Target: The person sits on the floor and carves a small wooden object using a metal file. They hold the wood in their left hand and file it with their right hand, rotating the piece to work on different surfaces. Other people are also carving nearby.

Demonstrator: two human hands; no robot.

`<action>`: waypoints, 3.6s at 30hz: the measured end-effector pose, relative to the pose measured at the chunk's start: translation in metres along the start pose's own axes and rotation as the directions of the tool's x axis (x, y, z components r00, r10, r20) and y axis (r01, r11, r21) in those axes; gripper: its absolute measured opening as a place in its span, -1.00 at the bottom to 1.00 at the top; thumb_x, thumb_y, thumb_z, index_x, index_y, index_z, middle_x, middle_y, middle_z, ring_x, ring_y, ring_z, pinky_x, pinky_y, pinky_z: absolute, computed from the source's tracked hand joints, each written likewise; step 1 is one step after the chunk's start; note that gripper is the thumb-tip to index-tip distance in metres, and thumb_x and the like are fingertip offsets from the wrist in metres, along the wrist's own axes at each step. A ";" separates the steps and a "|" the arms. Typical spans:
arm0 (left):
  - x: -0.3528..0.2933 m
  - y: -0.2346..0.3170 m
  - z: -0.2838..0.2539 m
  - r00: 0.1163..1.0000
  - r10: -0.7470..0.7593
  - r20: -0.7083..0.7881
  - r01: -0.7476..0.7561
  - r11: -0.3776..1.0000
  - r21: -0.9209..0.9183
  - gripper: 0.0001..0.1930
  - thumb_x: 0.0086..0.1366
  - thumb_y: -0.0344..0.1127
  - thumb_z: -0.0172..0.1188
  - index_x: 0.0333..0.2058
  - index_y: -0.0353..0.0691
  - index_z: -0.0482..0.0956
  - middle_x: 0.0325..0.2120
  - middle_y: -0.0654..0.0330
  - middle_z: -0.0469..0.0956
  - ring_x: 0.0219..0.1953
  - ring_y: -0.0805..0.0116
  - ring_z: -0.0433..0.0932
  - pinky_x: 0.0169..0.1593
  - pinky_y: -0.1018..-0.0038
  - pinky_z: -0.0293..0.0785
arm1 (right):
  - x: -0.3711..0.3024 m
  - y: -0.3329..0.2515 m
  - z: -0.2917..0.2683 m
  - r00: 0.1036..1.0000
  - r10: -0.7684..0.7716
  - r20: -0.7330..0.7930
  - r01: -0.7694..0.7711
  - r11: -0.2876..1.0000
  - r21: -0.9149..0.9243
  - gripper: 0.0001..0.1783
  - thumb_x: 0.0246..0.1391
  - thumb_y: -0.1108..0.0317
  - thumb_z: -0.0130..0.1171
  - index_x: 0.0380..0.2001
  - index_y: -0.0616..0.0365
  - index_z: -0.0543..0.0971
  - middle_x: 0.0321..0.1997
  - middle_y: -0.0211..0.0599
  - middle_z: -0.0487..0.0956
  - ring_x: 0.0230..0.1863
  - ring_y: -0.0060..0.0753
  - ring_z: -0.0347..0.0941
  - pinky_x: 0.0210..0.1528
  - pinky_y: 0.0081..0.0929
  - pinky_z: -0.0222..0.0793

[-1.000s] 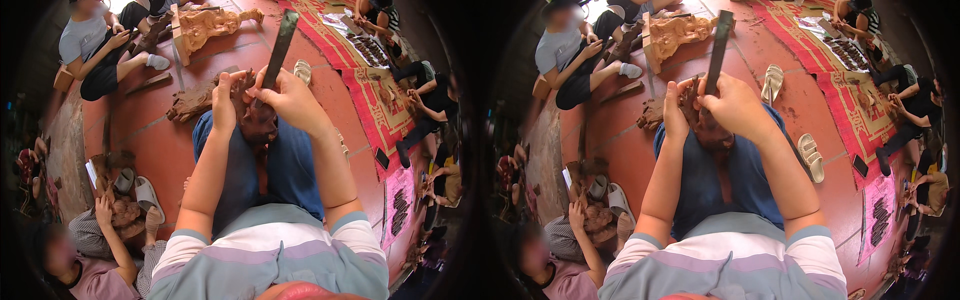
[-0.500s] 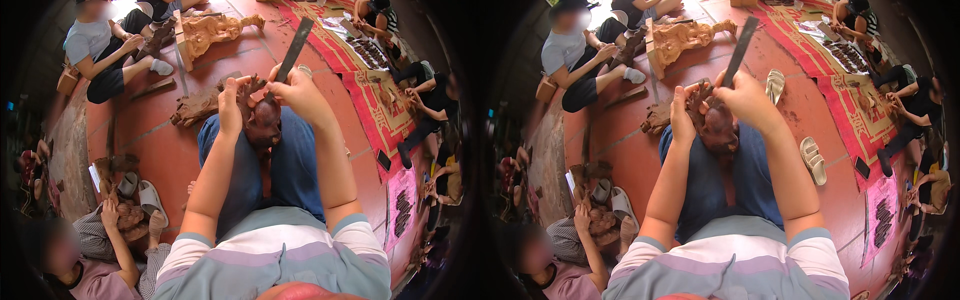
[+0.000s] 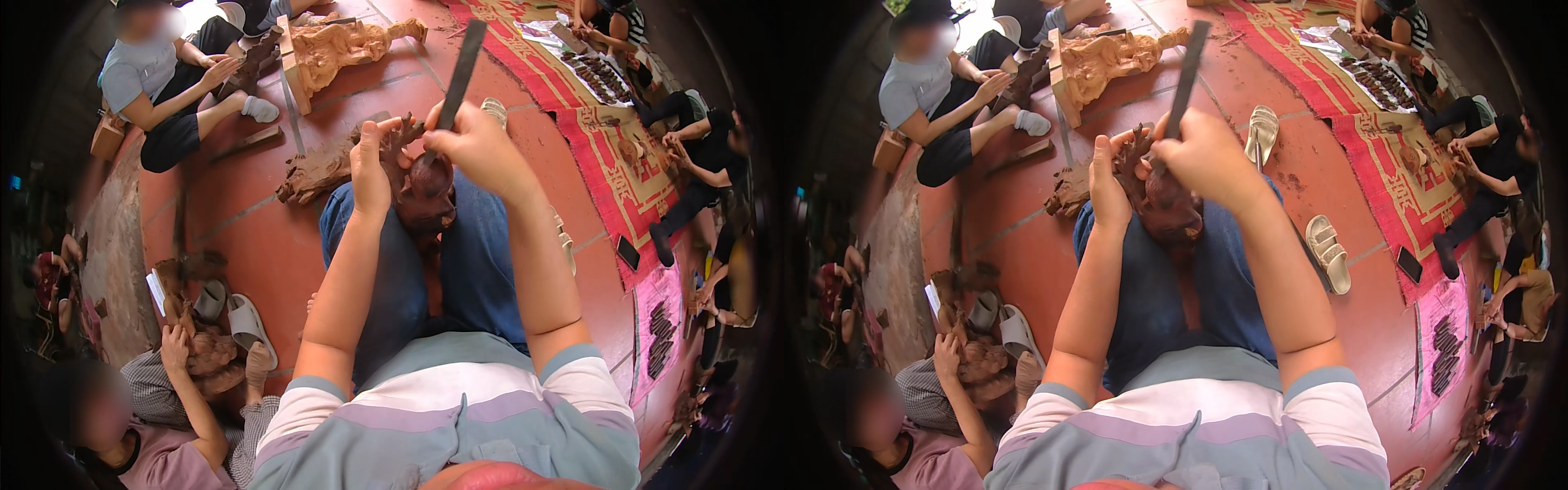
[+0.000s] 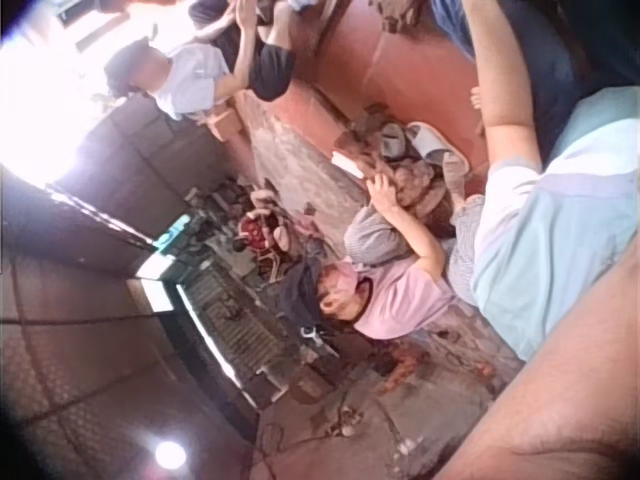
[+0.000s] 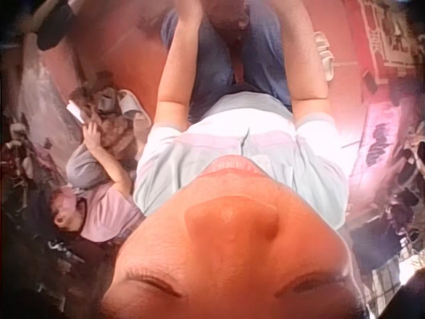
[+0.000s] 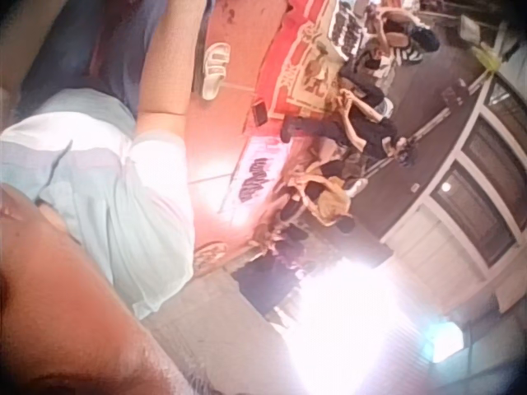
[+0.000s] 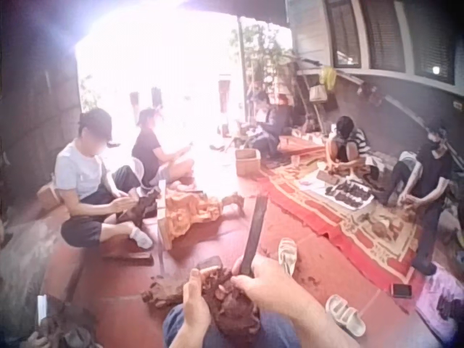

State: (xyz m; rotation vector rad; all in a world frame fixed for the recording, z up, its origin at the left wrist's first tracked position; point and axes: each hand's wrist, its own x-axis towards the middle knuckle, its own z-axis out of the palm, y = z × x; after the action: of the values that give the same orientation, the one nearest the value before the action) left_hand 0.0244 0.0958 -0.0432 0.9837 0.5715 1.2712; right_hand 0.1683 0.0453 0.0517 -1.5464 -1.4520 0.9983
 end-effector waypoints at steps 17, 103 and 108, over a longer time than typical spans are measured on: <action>-0.001 0.000 0.003 0.999 0.028 -0.018 -0.029 0.999 -0.017 -0.40 0.41 0.15 -0.17 -0.14 -0.39 0.52 -0.46 0.21 0.53 -0.55 0.52 0.44 -0.48 0.61 0.36 | 0.005 -0.010 0.005 0.988 -0.149 0.045 0.155 0.962 -0.223 -0.90 -0.04 0.47 0.12 -0.40 0.24 0.50 -0.43 -0.27 0.56 -0.38 -0.49 0.51 -0.30 -0.48 0.41; 0.001 -0.005 0.003 0.998 0.011 -0.070 -0.015 0.998 -0.053 -0.37 0.42 0.13 -0.25 -0.12 -0.43 0.51 -0.38 0.03 0.61 -0.54 0.49 0.45 -0.42 0.58 0.41 | -0.025 0.010 0.008 0.940 -0.305 -0.150 0.319 0.944 0.080 -0.90 0.05 0.41 0.14 -0.36 0.19 0.48 -0.41 -0.21 0.60 -0.40 -0.32 0.56 -0.30 -0.37 0.43; 0.000 -0.007 -0.004 0.999 0.006 -0.031 -0.006 1.000 -0.008 -0.37 0.42 0.12 -0.24 -0.13 -0.47 0.50 -0.35 0.00 0.61 -0.51 0.47 0.48 -0.41 0.57 0.44 | -0.012 0.023 -0.008 0.997 0.004 -0.082 0.027 0.923 0.383 -0.91 0.11 0.42 0.15 -0.35 0.14 0.45 -0.43 -0.45 0.48 -0.39 -0.62 0.42 -0.35 -0.58 0.35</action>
State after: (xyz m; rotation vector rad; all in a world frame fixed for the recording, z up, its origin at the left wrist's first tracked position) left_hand 0.0249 0.0973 -0.0515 0.9607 0.5874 1.2952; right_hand 0.1843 0.0324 0.0340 -1.2735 -1.1249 1.1225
